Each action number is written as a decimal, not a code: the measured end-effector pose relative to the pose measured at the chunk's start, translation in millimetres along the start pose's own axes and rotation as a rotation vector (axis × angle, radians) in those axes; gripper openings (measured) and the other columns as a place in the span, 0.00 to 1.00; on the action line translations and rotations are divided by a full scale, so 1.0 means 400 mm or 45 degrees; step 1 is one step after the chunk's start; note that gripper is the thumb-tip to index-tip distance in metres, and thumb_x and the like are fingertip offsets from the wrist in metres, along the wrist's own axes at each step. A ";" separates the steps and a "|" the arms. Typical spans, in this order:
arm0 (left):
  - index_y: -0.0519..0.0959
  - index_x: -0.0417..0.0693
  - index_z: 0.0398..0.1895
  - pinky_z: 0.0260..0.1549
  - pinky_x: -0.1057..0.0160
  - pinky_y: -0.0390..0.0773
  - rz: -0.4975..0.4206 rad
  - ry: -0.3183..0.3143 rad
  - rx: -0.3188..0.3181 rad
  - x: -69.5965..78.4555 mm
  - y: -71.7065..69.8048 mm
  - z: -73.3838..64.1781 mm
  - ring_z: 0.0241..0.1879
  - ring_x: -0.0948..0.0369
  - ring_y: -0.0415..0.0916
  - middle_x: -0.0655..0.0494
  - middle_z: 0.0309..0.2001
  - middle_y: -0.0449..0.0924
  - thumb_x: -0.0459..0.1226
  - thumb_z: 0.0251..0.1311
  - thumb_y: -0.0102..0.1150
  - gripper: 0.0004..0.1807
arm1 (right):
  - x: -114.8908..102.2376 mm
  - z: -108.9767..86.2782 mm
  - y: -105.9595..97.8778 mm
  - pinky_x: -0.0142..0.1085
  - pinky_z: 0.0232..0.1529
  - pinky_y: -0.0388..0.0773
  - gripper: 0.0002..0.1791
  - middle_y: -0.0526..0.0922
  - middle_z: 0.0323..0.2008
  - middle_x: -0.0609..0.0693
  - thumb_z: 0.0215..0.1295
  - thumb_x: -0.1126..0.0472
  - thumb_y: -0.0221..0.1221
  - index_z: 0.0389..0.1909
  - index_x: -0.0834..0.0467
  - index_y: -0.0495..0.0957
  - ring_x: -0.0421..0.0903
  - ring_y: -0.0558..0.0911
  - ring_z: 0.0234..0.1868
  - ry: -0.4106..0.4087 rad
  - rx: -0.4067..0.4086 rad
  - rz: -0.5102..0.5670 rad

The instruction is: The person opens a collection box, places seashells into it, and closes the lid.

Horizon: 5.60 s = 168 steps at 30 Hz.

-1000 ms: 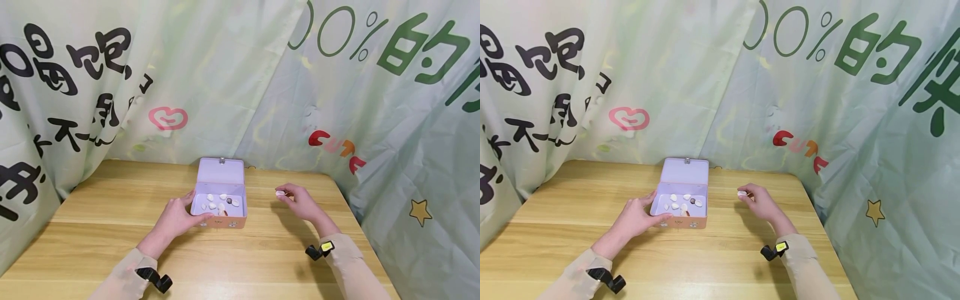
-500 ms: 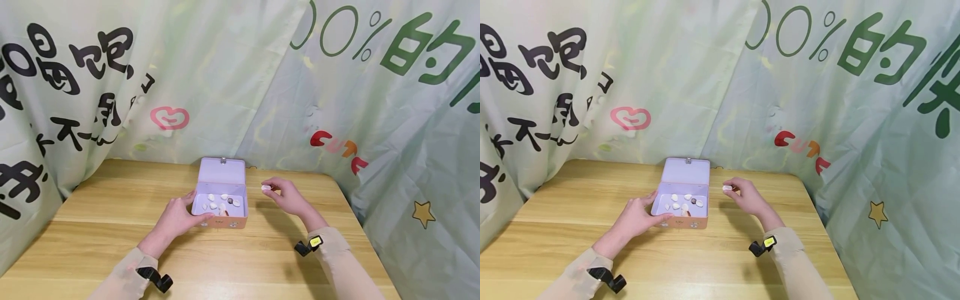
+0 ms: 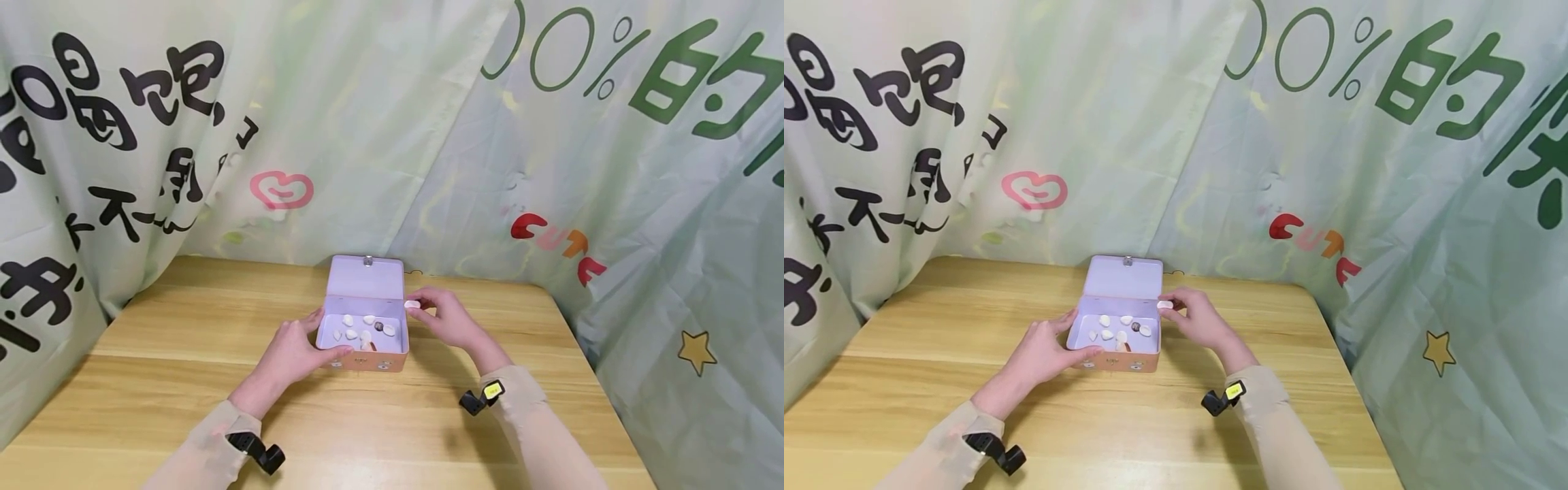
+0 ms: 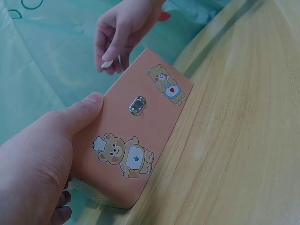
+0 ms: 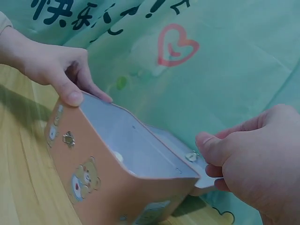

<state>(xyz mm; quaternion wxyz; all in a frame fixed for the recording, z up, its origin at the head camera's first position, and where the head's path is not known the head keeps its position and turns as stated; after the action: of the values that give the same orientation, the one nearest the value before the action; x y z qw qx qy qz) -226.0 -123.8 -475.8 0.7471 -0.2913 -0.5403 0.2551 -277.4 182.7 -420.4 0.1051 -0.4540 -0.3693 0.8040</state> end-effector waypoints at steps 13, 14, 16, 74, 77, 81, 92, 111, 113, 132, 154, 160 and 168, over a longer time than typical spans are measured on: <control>0.73 0.35 0.72 0.39 0.53 0.81 -0.007 0.018 0.029 -0.002 0.000 0.001 0.54 0.44 0.83 0.38 0.68 0.73 0.77 0.42 0.71 0.65 | -0.020 0.037 0.077 0.43 0.52 0.83 0.13 0.87 0.45 0.51 0.72 0.66 0.67 0.54 0.67 0.85 0.46 0.82 0.43 -0.011 -0.043 0.053; 0.73 0.35 0.71 0.42 0.53 0.81 -0.006 0.025 0.034 -0.003 0.000 0.001 0.57 0.42 0.81 0.37 0.68 0.73 0.77 0.42 0.71 0.65 | -0.021 0.039 0.083 0.43 0.51 0.83 0.13 0.87 0.45 0.51 0.72 0.66 0.67 0.54 0.67 0.85 0.46 0.82 0.43 -0.016 -0.049 0.058; 0.74 0.34 0.71 0.48 0.54 0.80 0.002 0.040 0.044 -0.004 0.001 0.001 0.62 0.42 0.78 0.36 0.67 0.73 0.77 0.43 0.70 0.65 | -0.023 0.043 0.094 0.42 0.50 0.83 0.14 0.87 0.44 0.52 0.72 0.66 0.68 0.54 0.68 0.85 0.46 0.83 0.43 -0.019 -0.062 0.072; 0.78 0.32 0.68 0.64 0.41 0.74 -0.106 -0.051 -0.004 -0.076 -0.050 0.271 0.65 0.39 0.76 0.33 0.64 0.77 0.58 0.72 0.62 0.39 | 0.150 0.131 0.035 0.50 0.56 0.81 0.15 0.88 0.49 0.62 0.76 0.64 0.64 0.56 0.71 0.83 0.57 0.86 0.51 0.320 0.208 0.073; 0.77 0.32 0.69 0.65 0.42 0.72 -0.099 -0.083 -0.017 -0.086 -0.043 0.296 0.67 0.39 0.73 0.32 0.65 0.77 0.59 0.73 0.60 0.39 | 0.171 0.141 0.040 0.49 0.55 0.81 0.15 0.89 0.49 0.61 0.76 0.63 0.64 0.55 0.70 0.84 0.56 0.86 0.50 0.361 0.189 0.058; 0.75 0.31 0.69 0.67 0.42 0.70 -0.110 -0.136 -0.038 -0.096 -0.029 0.316 0.68 0.38 0.71 0.32 0.66 0.76 0.58 0.74 0.59 0.40 | 0.188 0.156 0.049 0.48 0.54 0.82 0.15 0.89 0.48 0.61 0.77 0.62 0.63 0.54 0.69 0.86 0.55 0.86 0.48 0.370 0.195 0.019; 0.82 0.39 0.65 0.57 0.48 0.78 -0.220 -0.156 -0.081 -0.100 0.016 0.343 0.54 0.50 0.81 0.39 0.58 0.85 0.56 0.74 0.61 0.32 | 0.195 0.175 0.074 0.34 0.25 0.75 0.14 0.86 0.27 0.58 0.79 0.61 0.59 0.45 0.68 0.88 0.46 0.80 0.26 0.478 0.149 0.115; 0.78 0.41 0.70 0.56 0.49 0.80 -0.329 -0.085 -0.001 -0.022 -0.054 0.323 0.58 0.52 0.82 0.42 0.62 0.82 0.53 0.75 0.62 0.31 | 0.140 0.159 0.029 0.57 0.55 0.81 0.17 0.87 0.50 0.69 0.76 0.67 0.62 0.59 0.75 0.81 0.60 0.90 0.45 0.518 0.316 0.491; 0.78 0.41 0.70 0.58 0.49 0.79 -0.341 -0.082 0.015 -0.014 -0.060 0.319 0.60 0.51 0.81 0.42 0.63 0.81 0.52 0.75 0.62 0.31 | 0.134 0.157 0.021 0.55 0.55 0.82 0.17 0.87 0.50 0.69 0.76 0.67 0.63 0.59 0.75 0.81 0.60 0.90 0.45 0.516 0.325 0.507; 0.73 0.34 0.71 0.62 0.49 0.77 -0.362 -0.044 0.035 0.030 -0.102 0.273 0.64 0.48 0.78 0.39 0.66 0.77 0.52 0.74 0.63 0.35 | 0.091 0.127 -0.031 0.42 0.48 0.85 0.14 0.90 0.47 0.62 0.72 0.65 0.68 0.53 0.68 0.87 0.55 0.89 0.46 0.391 0.331 0.358; 0.78 0.40 0.69 0.52 0.55 0.83 -0.481 -0.047 0.108 0.037 -0.109 0.210 0.57 0.52 0.84 0.43 0.62 0.82 0.58 0.67 0.70 0.38 | 0.047 0.086 -0.033 0.38 0.46 0.85 0.11 0.91 0.44 0.60 0.71 0.67 0.69 0.50 0.68 0.89 0.53 0.90 0.46 0.216 0.343 0.252; 0.82 0.40 0.65 0.48 0.57 0.85 -0.530 -0.060 0.185 0.038 -0.106 0.192 0.53 0.53 0.86 0.43 0.58 0.85 0.60 0.62 0.73 0.39 | 0.042 0.066 -0.028 0.38 0.46 0.85 0.10 0.91 0.44 0.59 0.70 0.69 0.69 0.50 0.67 0.89 0.53 0.90 0.46 0.202 0.352 0.258; 0.85 0.40 0.61 0.44 0.60 0.86 -0.547 -0.044 0.260 0.039 -0.103 0.168 0.49 0.55 0.88 0.42 0.53 0.87 0.64 0.56 0.74 0.42 | 0.034 0.043 -0.019 0.37 0.47 0.85 0.11 0.91 0.43 0.59 0.68 0.70 0.70 0.49 0.67 0.89 0.53 0.90 0.46 0.177 0.370 0.305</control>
<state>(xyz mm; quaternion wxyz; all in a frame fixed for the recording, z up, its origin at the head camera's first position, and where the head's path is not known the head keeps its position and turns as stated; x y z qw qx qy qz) -283.0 -130.8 -419.6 0.8004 -0.0880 -0.5741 0.1485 -300.4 186.4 -418.5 0.0982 -0.5291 -0.1844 0.8224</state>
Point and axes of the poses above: each hand's wrist, its own z-axis towards the middle knuckle, its own y-axis out of the palm, x = y × z, the point moved 3 cm from there along z, towards the middle knuckle
